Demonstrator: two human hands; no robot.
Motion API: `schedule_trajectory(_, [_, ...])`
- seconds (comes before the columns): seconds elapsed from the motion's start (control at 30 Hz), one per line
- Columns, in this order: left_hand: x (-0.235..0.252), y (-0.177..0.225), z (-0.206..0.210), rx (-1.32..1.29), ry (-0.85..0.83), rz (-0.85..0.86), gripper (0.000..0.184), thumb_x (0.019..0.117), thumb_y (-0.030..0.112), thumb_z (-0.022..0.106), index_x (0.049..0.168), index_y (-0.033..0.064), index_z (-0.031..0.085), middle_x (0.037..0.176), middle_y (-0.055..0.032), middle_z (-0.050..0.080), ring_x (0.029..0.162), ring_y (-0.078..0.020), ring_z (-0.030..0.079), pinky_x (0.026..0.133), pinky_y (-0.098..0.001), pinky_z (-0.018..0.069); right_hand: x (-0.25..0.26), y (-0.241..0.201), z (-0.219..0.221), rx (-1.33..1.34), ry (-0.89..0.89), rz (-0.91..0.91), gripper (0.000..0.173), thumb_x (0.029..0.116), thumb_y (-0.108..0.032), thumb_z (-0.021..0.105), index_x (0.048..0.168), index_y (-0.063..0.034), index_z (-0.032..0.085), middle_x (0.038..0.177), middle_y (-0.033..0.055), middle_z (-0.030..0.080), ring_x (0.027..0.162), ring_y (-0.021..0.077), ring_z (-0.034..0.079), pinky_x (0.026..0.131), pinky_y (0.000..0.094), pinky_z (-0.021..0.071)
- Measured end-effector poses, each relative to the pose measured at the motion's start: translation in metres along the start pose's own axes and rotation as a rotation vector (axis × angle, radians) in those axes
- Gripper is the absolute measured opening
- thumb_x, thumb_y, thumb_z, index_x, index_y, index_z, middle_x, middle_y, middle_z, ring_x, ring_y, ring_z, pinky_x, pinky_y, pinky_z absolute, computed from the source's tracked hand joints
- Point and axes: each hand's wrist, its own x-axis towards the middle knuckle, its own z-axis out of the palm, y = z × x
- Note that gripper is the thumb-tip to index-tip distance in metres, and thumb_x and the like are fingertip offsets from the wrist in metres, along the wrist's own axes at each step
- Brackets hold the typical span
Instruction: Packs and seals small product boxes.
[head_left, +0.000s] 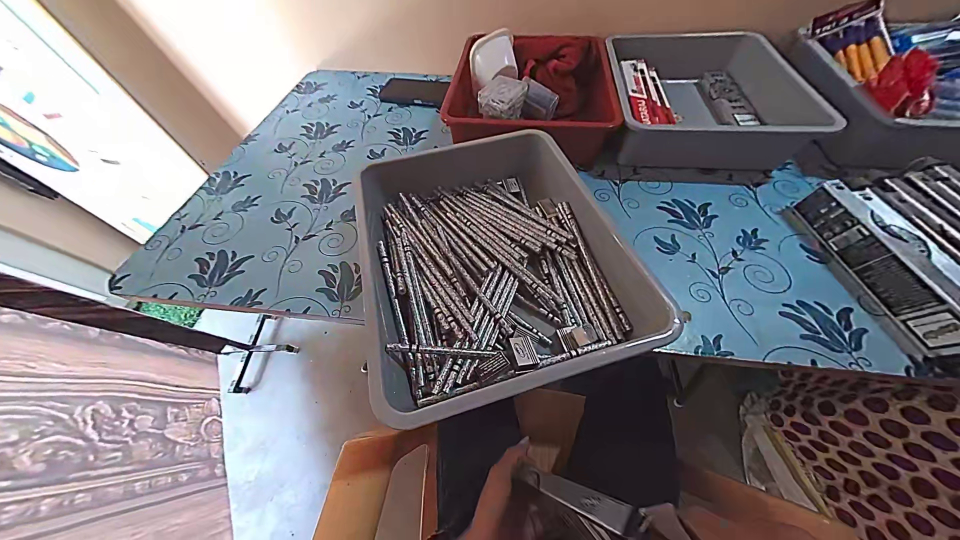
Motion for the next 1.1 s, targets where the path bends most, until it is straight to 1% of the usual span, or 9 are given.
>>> schedule_trajectory(0.1, [0.042, 0.013, 0.000, 0.073, 0.084, -0.029, 0.025, 0.1086, 0.021, 0.038, 0.089, 0.0117, 0.052, 0.066, 0.0002, 0.056, 0.057, -0.0096, 0.059, 0.057, -0.0244, 0.0528, 0.002, 0.002, 0.012, -0.015, -0.083, 0.060, 0.041, 0.1032, -0.036, 0.056, 0.107, 0.0029, 0.070, 0.080, 0.0209, 0.069, 0.063, 0.0349, 0.067, 0.049, 0.0412, 0.0495])
schedule_trajectory(0.3, [0.112, 0.021, 0.000, 0.136, -0.072, 0.089, 0.035, 0.1117, 0.026, 0.028, 0.111, 0.0084, 0.058, 0.087, -0.0057, 0.065, 0.079, -0.0161, 0.066, 0.070, -0.0353, 0.0566, 0.001, 0.011, 0.019, -0.002, -0.004, 0.236, 0.045, 0.1048, -0.036, 0.055, 0.130, -0.0006, 0.068, 0.093, 0.0194, 0.074, 0.071, 0.0333, 0.071, 0.055, 0.0414, 0.0532])
schedule_trajectory(0.4, [0.120, 0.016, -0.001, 0.209, -0.046, 0.064, 0.035, 0.1115, 0.028, 0.030, 0.101, 0.0119, 0.059, 0.075, -0.0019, 0.061, 0.064, -0.0128, 0.061, 0.059, -0.0303, 0.0527, -0.003, 0.018, 0.006, 0.080, 0.195, 0.205, 0.033, 0.1066, -0.028, 0.055, 0.121, -0.0028, 0.072, 0.092, 0.0159, 0.076, 0.077, 0.0247, 0.073, 0.066, 0.0339, 0.0567])
schedule_trajectory(0.53, [0.119, 0.008, -0.010, 0.377, -0.099, 0.100, 0.024, 0.1107, 0.017, 0.036, 0.107, 0.0084, 0.058, 0.083, -0.0002, 0.060, 0.071, -0.0088, 0.058, 0.064, -0.0276, 0.0518, 0.032, 0.056, -0.020, -0.006, 0.378, 0.045, 0.021, 0.1068, -0.017, 0.053, 0.113, -0.0116, 0.072, 0.090, 0.0065, 0.074, 0.084, 0.0124, 0.069, 0.075, 0.0221, 0.0554])
schedule_trajectory(0.63, [0.121, -0.001, -0.018, 0.497, -0.145, 0.071, 0.023, 0.1092, 0.013, 0.038, 0.104, 0.0054, 0.060, 0.082, -0.0006, 0.057, 0.071, -0.0083, 0.056, 0.066, -0.0269, 0.0510, 0.079, 0.106, -0.040, -0.006, 0.136, -0.054, 0.024, 0.0997, -0.021, 0.055, 0.112, -0.0181, 0.076, 0.093, -0.0063, 0.070, 0.083, -0.0002, 0.063, 0.071, 0.0145, 0.0518])
schedule_trajectory(0.7, [0.124, -0.006, -0.018, 0.479, -0.103, 0.038, 0.022, 0.1082, 0.016, 0.040, 0.096, 0.0103, 0.057, 0.074, 0.0018, 0.054, 0.064, -0.0081, 0.054, 0.061, -0.0261, 0.0490, 0.106, 0.125, -0.051, 0.043, -0.143, -0.028, 0.024, 0.0953, -0.025, 0.063, 0.115, -0.0211, 0.075, 0.098, -0.0092, 0.069, 0.091, 0.0004, 0.064, 0.077, 0.0195, 0.0536])
schedule_trajectory(0.87, [0.119, -0.004, -0.008, 0.374, -0.058, -0.030, 0.022, 0.1073, 0.016, 0.041, 0.095, 0.0086, 0.057, 0.073, -0.0016, 0.057, 0.066, -0.0118, 0.058, 0.062, -0.0301, 0.0508, 0.148, 0.115, -0.061, 0.016, -0.562, 0.127, 0.022, 0.0935, -0.014, 0.073, 0.116, -0.0125, 0.075, 0.102, 0.0045, 0.071, 0.093, 0.0143, 0.066, 0.078, 0.0334, 0.0537])
schedule_trajectory(1.0, [0.115, -0.001, -0.005, 0.365, -0.102, -0.009, 0.023, 0.1087, 0.016, 0.037, 0.104, 0.0067, 0.058, 0.082, -0.0038, 0.060, 0.075, -0.0133, 0.060, 0.069, -0.0322, 0.0528, 0.144, 0.117, -0.061, -0.024, -0.511, 0.086, 0.021, 0.0961, -0.020, 0.069, 0.115, -0.0107, 0.075, 0.100, 0.0068, 0.067, 0.095, 0.0177, 0.063, 0.079, 0.0345, 0.0505])
schedule_trajectory(1.1, [0.114, -0.002, -0.007, 0.349, -0.137, 0.039, 0.028, 0.1099, 0.017, 0.034, 0.099, 0.0097, 0.059, 0.078, -0.0005, 0.062, 0.071, -0.0104, 0.062, 0.066, -0.0292, 0.0543, 0.127, 0.123, -0.053, 0.001, -0.284, 0.036, 0.023, 0.0935, -0.027, 0.064, 0.107, -0.0108, 0.072, 0.094, 0.0008, 0.068, 0.090, 0.0092, 0.063, 0.074, 0.0272, 0.0510])
